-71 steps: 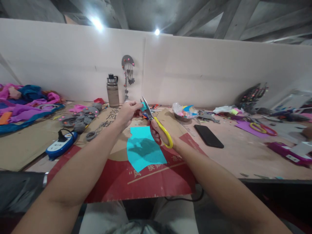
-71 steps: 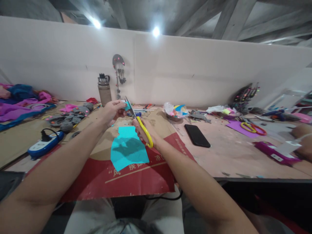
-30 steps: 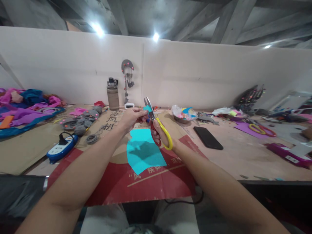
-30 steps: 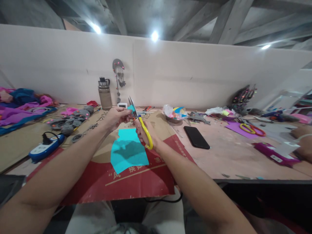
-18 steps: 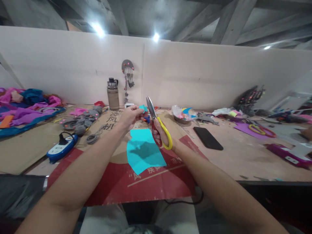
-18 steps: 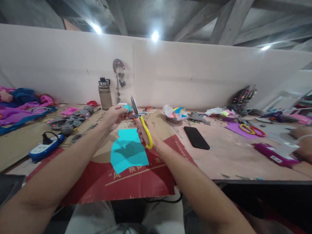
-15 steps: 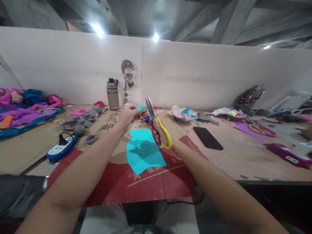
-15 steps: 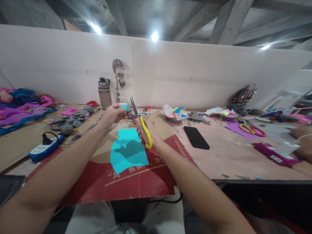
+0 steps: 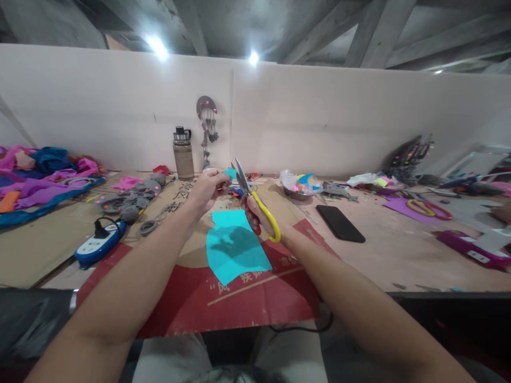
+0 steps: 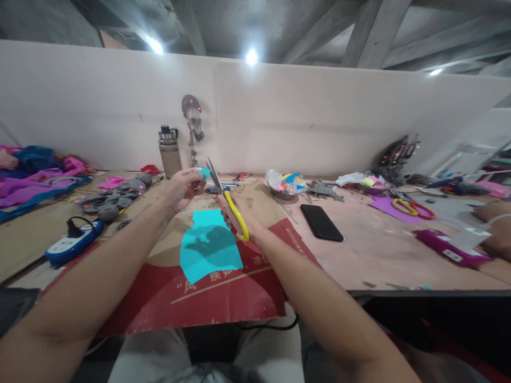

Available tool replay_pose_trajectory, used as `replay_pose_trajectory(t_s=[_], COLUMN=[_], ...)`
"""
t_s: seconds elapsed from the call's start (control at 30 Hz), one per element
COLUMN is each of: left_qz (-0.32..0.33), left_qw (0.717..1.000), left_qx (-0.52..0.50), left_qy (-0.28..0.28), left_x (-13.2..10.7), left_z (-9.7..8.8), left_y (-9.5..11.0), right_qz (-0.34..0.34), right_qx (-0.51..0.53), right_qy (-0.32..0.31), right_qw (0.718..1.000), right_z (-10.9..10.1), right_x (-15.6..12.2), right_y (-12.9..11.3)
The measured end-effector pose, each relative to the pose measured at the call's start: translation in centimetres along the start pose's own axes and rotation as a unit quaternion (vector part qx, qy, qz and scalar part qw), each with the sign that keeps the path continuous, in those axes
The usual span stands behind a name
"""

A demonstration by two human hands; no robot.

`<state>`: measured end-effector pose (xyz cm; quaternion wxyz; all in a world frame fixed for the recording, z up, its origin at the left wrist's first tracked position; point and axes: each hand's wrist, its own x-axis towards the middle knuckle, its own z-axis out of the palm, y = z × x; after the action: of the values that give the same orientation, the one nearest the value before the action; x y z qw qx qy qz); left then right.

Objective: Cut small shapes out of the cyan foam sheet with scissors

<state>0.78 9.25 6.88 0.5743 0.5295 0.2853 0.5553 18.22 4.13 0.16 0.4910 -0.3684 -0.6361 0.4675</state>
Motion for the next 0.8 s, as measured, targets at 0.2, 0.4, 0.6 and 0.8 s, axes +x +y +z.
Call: replay_pose_trajectory(t_s=[0.2,0.4,0.6,0.8], left_qz=[-0.005,-0.004,-0.008,-0.006], left_qw=[1.0,0.999,0.999,0.998], left_qx=[0.009,0.032,0.034,0.056], left_qy=[-0.023,-0.015,-0.012,-0.021], left_x=[0.2,0.3,0.2,0.4], left_z=[-0.2,-0.4,-0.3,-0.5], left_y=[0.0,-0.1,0.2,0.1], right_qz=[0.006,-0.006,0.026,0.049], right_qx=[-0.043,-0.087,-0.045,-0.002], right_qy=[-0.025,-0.019,-0.02,-0.012], right_qw=[0.999,0.996,0.998,0.999], right_z=[0.4,0.4,0.4,0.5], right_x=[-0.9,-1.1,-1.1,-1.0], right_y=[-1.6,-2.1,-1.8,-1.7])
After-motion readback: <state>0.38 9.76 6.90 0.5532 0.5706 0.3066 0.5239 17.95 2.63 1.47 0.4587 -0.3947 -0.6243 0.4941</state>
